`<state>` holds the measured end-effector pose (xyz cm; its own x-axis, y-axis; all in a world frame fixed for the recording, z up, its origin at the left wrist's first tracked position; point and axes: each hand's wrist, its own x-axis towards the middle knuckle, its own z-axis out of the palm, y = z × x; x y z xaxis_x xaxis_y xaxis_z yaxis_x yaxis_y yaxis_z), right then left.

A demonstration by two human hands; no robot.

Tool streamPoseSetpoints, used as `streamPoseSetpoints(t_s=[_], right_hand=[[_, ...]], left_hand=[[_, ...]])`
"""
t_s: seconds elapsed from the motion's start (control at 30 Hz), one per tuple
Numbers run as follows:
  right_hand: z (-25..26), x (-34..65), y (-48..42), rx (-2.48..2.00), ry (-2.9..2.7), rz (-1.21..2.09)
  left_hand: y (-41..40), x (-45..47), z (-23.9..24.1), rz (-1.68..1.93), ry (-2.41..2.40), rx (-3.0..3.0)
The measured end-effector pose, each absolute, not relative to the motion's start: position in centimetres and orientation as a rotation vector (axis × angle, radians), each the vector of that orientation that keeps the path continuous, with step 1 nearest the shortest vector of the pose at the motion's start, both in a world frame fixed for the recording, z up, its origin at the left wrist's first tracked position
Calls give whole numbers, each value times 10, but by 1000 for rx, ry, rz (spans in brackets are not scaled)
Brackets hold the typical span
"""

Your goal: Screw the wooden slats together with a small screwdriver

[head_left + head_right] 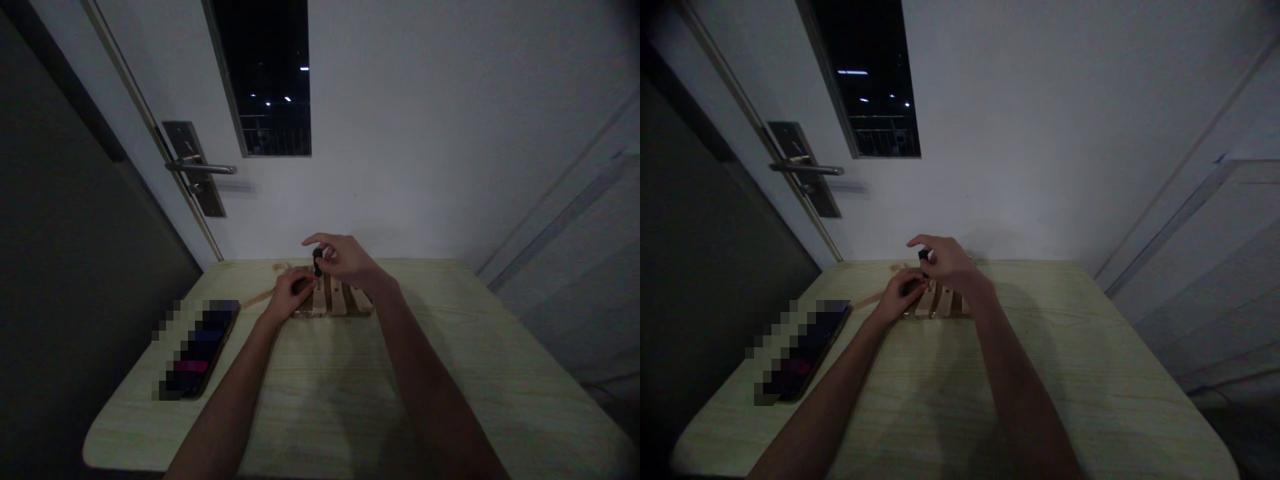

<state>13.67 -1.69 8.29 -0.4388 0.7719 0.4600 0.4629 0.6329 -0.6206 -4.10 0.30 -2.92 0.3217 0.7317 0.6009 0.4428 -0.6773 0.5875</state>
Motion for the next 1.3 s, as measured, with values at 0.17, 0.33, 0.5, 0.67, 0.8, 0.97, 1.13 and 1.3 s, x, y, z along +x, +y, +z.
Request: streamPoseSetpoints(t_s=[0.17,0.33,0.5,0.67,0.8,0.97,1.13,1.3], right_hand=[[82,137,-14,-967,-2118,478],[84,135,-13,-987,-2129,393],[84,132,-15,-946,-2101,471],[88,132,-18,-950,-2104,561],[91,134,-21,-937,-2114,574],[91,136,-20,-929,-2108,531],[89,138,-15,-952,-2086,416],[87,137,-14,-903,-2100,533]], left_hand=[[3,-41,-30,1295,1066,2269],[4,-41,-32,1316,1048,2252],[3,-41,-29,1276,1074,2243],[2,-40,-27,1273,1081,2262],[2,-41,-29,1264,1099,2269],[4,-42,-32,1273,1088,2272],[4,-42,-32,1265,1054,2288],[4,-42,-30,1254,1069,2285]])
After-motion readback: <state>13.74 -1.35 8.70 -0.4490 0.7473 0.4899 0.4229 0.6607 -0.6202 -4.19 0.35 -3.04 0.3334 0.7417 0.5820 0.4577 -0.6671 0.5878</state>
